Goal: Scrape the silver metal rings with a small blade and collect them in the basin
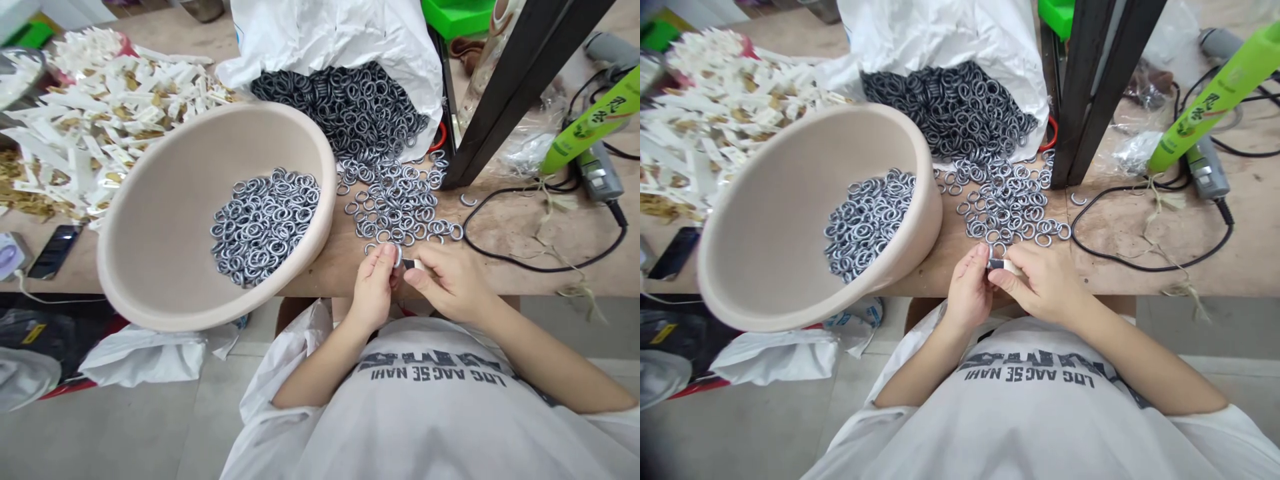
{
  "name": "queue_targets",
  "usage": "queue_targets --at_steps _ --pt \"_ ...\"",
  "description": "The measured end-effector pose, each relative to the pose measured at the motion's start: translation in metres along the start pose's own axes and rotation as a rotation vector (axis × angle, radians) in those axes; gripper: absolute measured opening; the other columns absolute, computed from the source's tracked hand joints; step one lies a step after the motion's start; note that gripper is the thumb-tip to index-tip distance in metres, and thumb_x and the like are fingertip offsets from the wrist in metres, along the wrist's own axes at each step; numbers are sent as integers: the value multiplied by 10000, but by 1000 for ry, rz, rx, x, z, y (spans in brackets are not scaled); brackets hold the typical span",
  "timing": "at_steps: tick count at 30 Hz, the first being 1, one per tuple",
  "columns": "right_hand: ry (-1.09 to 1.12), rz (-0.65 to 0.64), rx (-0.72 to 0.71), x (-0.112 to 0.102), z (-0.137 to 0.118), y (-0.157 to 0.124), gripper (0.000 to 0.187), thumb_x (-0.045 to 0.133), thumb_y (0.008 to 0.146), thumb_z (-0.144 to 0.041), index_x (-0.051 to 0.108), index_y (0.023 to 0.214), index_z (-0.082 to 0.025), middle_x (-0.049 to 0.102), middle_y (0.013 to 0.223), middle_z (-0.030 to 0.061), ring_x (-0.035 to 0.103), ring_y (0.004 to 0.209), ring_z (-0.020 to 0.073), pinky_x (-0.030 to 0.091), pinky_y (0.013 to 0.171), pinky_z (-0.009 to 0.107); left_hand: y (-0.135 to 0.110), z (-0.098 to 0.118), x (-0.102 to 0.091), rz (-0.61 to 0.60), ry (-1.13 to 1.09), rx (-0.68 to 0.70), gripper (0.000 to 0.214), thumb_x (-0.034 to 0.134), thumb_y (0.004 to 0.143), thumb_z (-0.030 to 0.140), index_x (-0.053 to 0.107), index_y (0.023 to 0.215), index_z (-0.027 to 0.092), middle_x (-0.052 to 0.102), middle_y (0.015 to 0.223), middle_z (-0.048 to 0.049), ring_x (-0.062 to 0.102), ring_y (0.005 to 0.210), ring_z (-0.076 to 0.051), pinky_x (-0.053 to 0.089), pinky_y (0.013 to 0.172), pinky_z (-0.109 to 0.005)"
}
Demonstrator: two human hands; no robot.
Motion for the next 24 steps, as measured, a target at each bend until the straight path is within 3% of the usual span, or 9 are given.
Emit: queue_targets --at_steps 6,12,14,16,19,22,24 --pt "-36 -32 1 1 -2 3 437 458 1024 -503 443 700 -209 483 674 -10 430 626 131 256 609 307 -4 -2 2 -26 17 -2 433 679 871 572 538 725 190 405 634 38 330 550 -87 286 502 -234" --pt "35 -82 158 -1 24 10 516 382 1045 -551 540 696 -206 562 650 -9 510 632 140 289 604 289 -17 6 -3 -192 46 72 442 662 884 570 575 686 184 459 616 10 408 554 -103 348 537 -262" --pt "-81 -78 189 1 26 15 483 426 1026 -569 600 758 -207 618 718 6 548 671 157 300 608 293 -19 15 -19 -129 34 113 401 668 892 531 603 706 181 499 639 1 441 546 -99 369 530 -256" --pt "-254 -102 166 9 19 23 355 536 988 -542 674 946 -218 684 887 35 604 761 187 313 618 303 -19 23 -41 -6 19 142 334 685 891 490 649 767 182 532 649 1 471 541 -91 385 520 -235" --pt "-493 -226 93 33 5 36 315 612 964 -445 658 1211 -256 686 1116 70 660 838 228 303 596 321 -19 31 -69 145 -12 143 252 714 878 436 712 978 204 563 653 14 509 556 -86 418 516 -197" --pt "-633 -315 83 51 2 48 221 524 1002 -319 683 1111 -210 665 1130 100 667 785 232 265 558 335 -17 32 -80 186 -61 97 263 726 850 407 708 1018 206 630 756 -5 574 621 -101 460 504 -193" --pt "-599 -284 100 51 4 52 214 486 1009 -275 677 1056 -190 654 1118 109 663 801 233 292 571 335 -15 31 -78 173 -96 45 274 713 835 432 699 945 182 652 821 -26 599 652 -114 461 476 -197"
Point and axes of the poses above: each hand's wrist, its own y-axis towards the middle knuckle, its own x-axis out of the palm, z = x × y, the point moved 5 cm from there along y, towards the middle knuckle
